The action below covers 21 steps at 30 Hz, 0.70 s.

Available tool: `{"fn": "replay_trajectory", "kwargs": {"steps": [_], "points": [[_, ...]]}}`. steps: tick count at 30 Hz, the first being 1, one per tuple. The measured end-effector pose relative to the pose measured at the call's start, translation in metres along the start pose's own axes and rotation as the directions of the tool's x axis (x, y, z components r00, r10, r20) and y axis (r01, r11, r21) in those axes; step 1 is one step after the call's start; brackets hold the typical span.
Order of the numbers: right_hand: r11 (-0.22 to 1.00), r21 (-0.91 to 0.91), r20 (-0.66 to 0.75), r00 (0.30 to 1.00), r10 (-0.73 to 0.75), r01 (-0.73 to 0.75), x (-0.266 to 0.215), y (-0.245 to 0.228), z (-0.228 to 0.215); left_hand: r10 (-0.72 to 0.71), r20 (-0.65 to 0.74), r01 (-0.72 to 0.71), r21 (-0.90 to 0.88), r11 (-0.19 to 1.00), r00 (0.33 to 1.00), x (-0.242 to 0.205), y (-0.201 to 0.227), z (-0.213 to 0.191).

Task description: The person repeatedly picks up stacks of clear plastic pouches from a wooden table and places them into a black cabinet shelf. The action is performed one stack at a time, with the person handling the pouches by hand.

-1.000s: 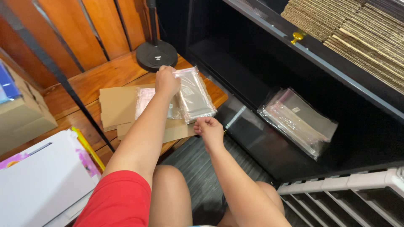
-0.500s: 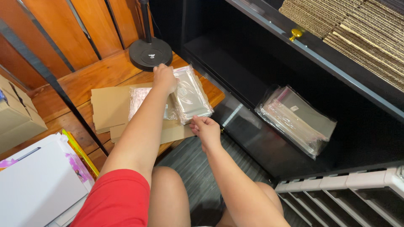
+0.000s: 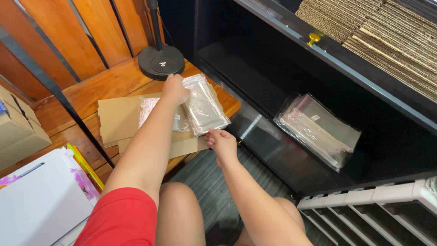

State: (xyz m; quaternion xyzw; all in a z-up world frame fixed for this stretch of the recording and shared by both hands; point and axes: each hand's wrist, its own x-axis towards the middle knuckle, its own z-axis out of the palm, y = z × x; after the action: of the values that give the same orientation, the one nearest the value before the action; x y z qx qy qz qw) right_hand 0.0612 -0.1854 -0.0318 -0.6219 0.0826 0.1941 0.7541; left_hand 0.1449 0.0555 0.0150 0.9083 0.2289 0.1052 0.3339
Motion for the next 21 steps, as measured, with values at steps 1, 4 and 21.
{"fn": "replay_trajectory", "kwargs": {"steps": [1, 4, 21], "points": [[1.000, 0.002, -0.002, 1.000, -0.002, 0.002, 0.002, 0.002, -0.002, 0.003, 0.000, -0.003, 0.000, 1.000, 1.000, 0.000, -0.002, 0.000], [1.000, 0.021, 0.008, 1.000, -0.011, 0.010, 0.009, 0.012, -0.009, -0.001, -0.004, 0.001, -0.002, 1.000, 1.000, -0.003, -0.008, 0.000], [0.993, 0.095, -0.084, 0.994, -0.063, 0.070, -0.018, -0.031, -0.040, -0.238, -0.114, 0.229, -0.089, 0.969, 0.965, -0.087, -0.014, -0.024]]}}
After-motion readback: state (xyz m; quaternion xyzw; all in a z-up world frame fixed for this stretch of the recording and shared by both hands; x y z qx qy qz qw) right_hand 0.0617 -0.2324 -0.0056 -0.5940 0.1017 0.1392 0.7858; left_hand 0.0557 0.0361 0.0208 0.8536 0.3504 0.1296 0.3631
